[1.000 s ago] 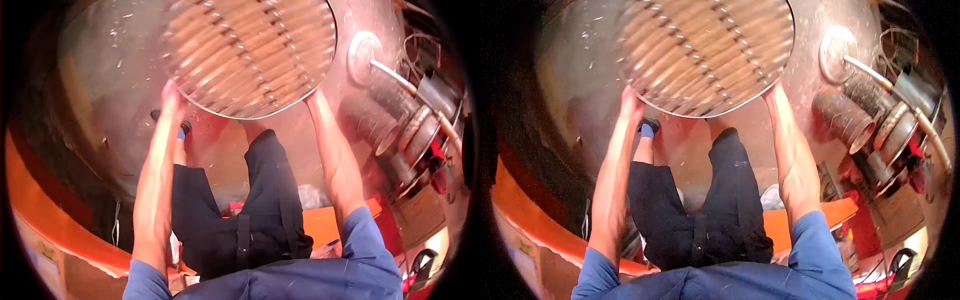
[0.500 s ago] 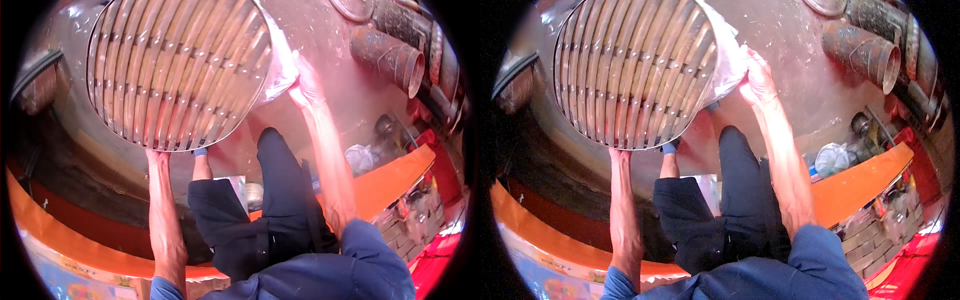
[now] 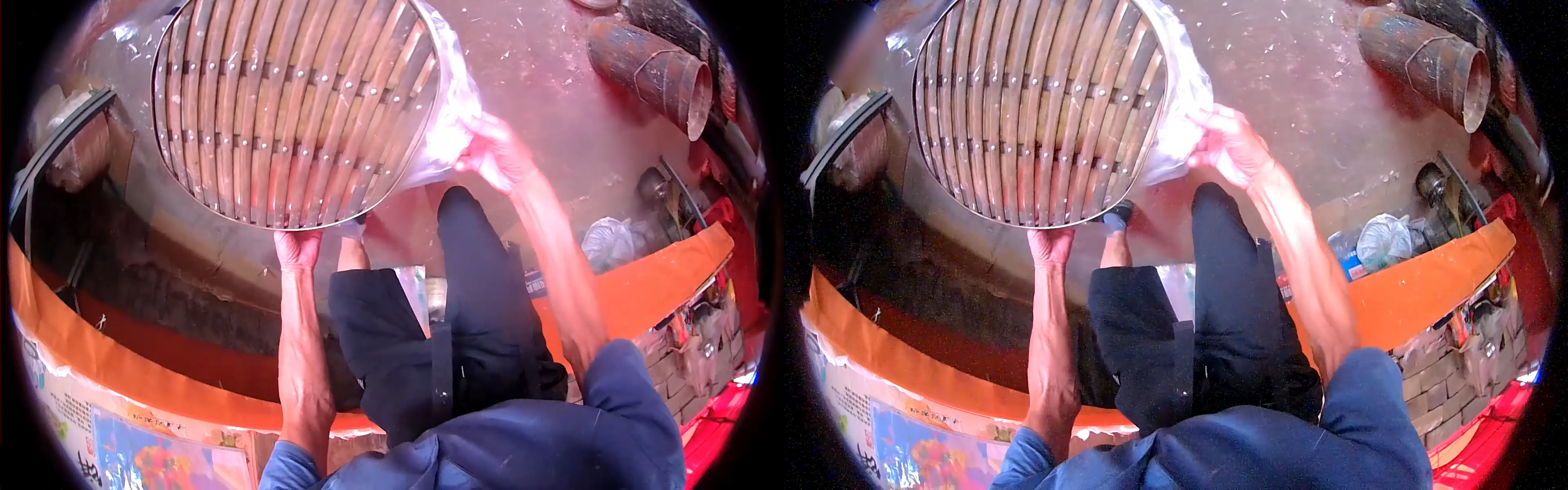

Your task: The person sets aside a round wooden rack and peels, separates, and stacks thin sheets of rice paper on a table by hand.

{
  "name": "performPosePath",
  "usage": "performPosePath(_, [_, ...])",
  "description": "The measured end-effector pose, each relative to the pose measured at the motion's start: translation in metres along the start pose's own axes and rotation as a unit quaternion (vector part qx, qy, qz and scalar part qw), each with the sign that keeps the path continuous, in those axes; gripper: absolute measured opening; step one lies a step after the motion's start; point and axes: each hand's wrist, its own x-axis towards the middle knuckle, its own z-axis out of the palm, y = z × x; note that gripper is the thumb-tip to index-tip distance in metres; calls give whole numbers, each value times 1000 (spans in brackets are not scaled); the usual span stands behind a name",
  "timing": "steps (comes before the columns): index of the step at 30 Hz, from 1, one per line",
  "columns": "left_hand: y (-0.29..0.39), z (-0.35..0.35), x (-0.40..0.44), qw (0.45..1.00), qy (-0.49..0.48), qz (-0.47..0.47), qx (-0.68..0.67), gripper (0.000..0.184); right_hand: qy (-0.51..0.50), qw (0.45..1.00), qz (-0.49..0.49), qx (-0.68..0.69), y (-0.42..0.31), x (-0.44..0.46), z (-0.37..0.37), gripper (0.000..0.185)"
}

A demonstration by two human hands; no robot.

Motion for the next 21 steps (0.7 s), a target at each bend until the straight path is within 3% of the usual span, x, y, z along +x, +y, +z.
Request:
performPosePath(3, [12, -24, -2, 996, -54, 68, 5, 35, -2, 974, -59, -218, -21, -16, 22, 25])
performPosePath(6, [12, 11, -16, 993, -10, 118, -22, 36, -32, 975, -109, -191, -37, -11, 17, 23])
performPosePath(7, [25, -14, -5, 988, -39, 137, -58, 39, 54, 957, -118, -258, -38, 5, 7, 30])
performPosePath(8, [43, -38, 4, 970, -235, 61, -11, 41, 139, 929, -146, -310, -34, 37, -3, 33])
performPosePath(9, [45, -4, 3, 983, 103, 151, 21, 41, 240, 880, -175, -370, -39, 53, -6, 36])
performPosePath(10, [50, 23, 0, 980, 150, 124, 45, 39, 267, 856, -208, -390, -48, 67, -16, 34])
performPosePath(12, [91, -10, 41, 979, 134, 130, 79, 37, 240, 861, -235, -382, -62, 96, -6, 30])
performPosePath(17, [151, -33, 82, 974, 132, 144, 111, 38, 102, 961, -152, -208, -84, 114, 46, 20])
performPosePath(20, [172, -18, 79, 968, 134, 163, 134, 39, 44, 955, -198, -217, -109, 110, 71, 16])
performPosePath(21, [178, -17, 79, 966, 135, 168, 140, 39, 88, 931, -238, -263, -108, 113, 75, 21])
